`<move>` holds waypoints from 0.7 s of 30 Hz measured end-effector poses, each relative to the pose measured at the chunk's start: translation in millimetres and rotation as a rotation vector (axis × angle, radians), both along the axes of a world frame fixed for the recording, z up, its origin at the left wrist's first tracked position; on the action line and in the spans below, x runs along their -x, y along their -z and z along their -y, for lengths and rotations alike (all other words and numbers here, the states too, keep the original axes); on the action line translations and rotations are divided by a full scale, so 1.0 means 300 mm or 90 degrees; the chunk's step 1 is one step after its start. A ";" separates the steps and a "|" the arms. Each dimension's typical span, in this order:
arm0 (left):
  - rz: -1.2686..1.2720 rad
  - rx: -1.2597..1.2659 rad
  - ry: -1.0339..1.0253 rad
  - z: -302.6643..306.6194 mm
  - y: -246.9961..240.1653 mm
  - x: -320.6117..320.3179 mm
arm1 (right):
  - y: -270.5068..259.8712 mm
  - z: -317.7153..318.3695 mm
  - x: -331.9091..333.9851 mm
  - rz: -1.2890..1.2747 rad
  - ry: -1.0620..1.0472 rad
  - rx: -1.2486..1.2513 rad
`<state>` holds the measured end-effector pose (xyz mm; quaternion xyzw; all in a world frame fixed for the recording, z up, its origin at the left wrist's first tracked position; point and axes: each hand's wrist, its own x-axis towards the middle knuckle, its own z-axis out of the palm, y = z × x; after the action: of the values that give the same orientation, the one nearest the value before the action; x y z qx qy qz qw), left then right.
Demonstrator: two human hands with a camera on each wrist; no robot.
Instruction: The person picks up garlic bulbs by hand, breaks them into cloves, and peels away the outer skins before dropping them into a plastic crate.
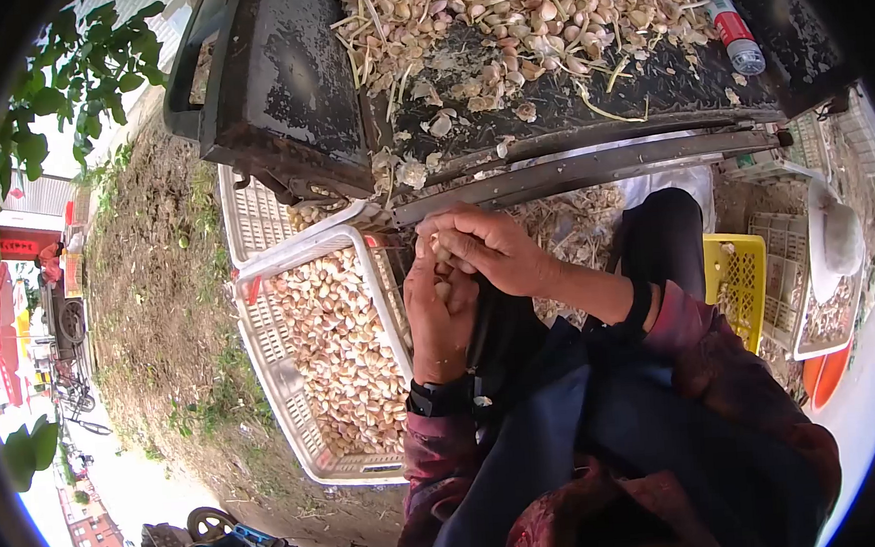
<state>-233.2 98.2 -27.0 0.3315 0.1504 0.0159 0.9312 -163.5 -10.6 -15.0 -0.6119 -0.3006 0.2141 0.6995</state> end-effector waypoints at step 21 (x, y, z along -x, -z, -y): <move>-0.097 0.021 -0.167 -0.176 0.035 0.093 | 0.094 -0.143 0.117 0.253 0.095 0.073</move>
<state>-261.2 150.9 -37.6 0.2937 0.2633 0.1099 0.9123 -198.5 32.3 -43.3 -0.7013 -0.3739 0.0536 0.6046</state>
